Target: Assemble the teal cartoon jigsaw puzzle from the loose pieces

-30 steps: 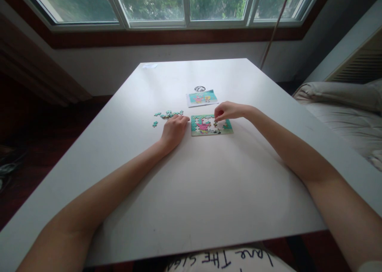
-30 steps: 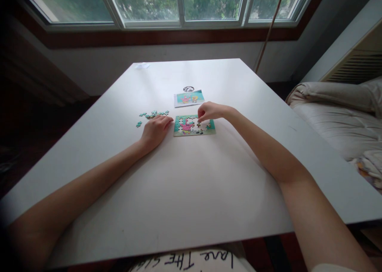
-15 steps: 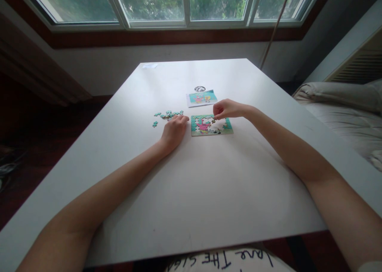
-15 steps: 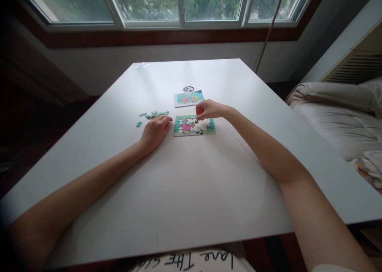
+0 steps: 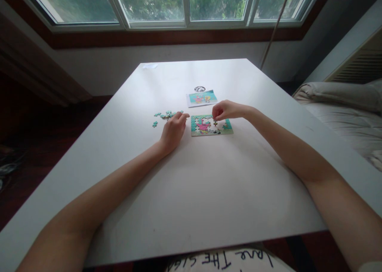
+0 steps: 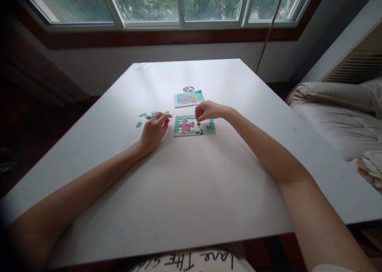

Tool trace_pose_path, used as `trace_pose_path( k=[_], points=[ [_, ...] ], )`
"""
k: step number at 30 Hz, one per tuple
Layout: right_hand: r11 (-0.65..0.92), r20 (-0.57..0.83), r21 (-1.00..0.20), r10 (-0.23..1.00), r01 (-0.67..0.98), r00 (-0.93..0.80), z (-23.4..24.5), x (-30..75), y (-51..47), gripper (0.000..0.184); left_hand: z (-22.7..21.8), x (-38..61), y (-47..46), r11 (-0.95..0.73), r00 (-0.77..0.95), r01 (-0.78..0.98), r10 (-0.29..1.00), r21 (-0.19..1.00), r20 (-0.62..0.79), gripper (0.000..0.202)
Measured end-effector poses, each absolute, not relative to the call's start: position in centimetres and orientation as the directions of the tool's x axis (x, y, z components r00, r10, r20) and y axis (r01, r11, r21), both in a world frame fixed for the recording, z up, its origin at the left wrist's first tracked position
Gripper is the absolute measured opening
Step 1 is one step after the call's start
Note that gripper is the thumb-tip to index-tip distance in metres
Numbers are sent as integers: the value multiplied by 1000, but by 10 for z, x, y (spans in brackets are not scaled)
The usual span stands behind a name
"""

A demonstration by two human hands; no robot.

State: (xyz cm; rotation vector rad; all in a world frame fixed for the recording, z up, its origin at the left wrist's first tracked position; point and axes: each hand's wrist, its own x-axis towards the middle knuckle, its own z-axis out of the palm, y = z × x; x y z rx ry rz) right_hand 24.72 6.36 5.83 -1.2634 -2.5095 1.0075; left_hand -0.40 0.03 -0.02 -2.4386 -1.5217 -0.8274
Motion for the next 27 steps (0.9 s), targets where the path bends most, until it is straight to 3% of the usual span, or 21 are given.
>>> trace_pose_path(
  k=[6, 14, 22, 27],
  points=[
    [463, -144, -589, 746, 662, -651, 60, 246, 63, 17, 2, -3, -5, -629, 413, 764, 645, 140, 643, 20],
    [319, -174, -809, 672, 493, -720, 58, 246, 64, 26, 0, -6, -8, -749, 471, 644, 550, 158, 689, 20],
    [214, -152, -911, 621, 353, -769, 50, 230, 56, 30, 0, -6, -6, -844, 529, 537, 343, 7, 776, 10],
    [192, -149, -924, 616, 331, -774, 50, 223, 51, 34, 2, -3, -8, -894, 611, 445, 265, -47, 746, 12]
  ],
)
